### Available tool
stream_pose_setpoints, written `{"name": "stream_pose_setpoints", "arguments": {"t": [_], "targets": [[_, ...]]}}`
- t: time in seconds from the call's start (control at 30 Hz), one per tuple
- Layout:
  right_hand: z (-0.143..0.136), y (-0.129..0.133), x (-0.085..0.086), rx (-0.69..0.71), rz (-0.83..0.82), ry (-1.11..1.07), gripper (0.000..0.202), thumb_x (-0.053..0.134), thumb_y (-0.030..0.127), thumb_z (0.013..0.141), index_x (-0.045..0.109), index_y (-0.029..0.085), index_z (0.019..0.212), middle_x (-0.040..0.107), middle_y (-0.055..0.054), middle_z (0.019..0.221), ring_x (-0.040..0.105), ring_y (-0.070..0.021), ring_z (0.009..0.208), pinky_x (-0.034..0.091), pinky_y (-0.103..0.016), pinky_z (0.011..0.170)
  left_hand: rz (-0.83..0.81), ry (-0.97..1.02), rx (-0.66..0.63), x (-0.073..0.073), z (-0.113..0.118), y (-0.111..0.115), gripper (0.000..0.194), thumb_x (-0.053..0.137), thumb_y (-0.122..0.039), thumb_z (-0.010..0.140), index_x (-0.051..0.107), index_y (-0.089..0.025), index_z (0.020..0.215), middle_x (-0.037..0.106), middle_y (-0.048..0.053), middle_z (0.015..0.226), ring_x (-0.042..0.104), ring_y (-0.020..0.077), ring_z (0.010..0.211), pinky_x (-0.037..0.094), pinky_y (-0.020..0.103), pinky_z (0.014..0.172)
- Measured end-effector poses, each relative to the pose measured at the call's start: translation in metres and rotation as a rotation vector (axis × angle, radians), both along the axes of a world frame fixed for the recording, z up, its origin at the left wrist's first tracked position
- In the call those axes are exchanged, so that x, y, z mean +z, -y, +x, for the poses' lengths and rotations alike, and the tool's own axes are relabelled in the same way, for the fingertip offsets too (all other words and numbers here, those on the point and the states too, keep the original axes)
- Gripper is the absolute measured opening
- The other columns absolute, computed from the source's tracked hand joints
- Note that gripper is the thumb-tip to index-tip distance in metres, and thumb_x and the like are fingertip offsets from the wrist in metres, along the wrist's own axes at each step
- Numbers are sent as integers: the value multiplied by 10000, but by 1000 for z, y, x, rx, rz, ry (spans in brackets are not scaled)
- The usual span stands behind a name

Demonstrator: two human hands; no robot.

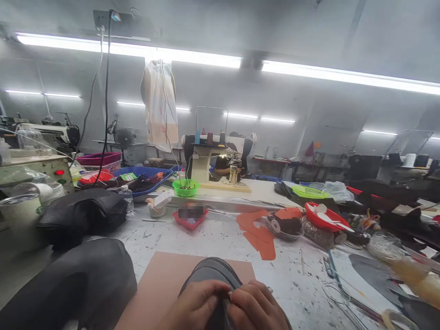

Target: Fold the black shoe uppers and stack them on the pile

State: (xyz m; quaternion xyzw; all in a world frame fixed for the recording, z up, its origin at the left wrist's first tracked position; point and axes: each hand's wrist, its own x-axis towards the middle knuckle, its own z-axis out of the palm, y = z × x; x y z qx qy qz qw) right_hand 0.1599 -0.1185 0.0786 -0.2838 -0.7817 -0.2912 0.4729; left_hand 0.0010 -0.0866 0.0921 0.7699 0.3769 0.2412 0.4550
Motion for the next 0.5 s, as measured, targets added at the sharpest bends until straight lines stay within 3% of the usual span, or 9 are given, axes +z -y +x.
{"name": "stream_pose_setpoints", "arguments": {"t": [0.13, 0.27, 0.43, 0.5], "targets": [[-2, -1, -2, -6, 26, 7, 233, 388, -29, 766, 516, 109, 630, 580, -64, 724, 526, -138, 649, 380, -287, 615, -118, 46, 18, 2, 3, 2, 300, 458, -188, 731, 630, -187, 978, 649, 28, 1012, 554, 197, 975, 389, 279, 872], [-7, -2, -3, -119, 7, 30, 216, 433, -8, 753, 504, 142, 615, 558, -14, 689, 501, -123, 632, 382, -285, 647, -154, 60, 112, 5, 11, 2, 252, 488, -320, 743, 642, -144, 836, 666, 40, 836, 578, 212, 849, 413, 289, 757], [-19, -6, -18, -104, 93, -358, 201, 420, 19, 764, 523, 165, 673, 536, 6, 619, 482, -128, 644, 394, -258, 634, -180, 92, 132, 2, 11, -3, 342, 424, -399, 752, 612, -121, 686, 600, 24, 648, 532, 182, 684, 384, 277, 641], [-23, -7, -21, -99, 123, -352, 228, 419, -5, 751, 511, 173, 641, 553, 18, 617, 495, -126, 637, 400, -268, 652, -200, 113, 126, 2, 11, -3, 317, 490, -406, 710, 627, -122, 742, 625, 30, 706, 542, 190, 728, 391, 270, 668]]}}
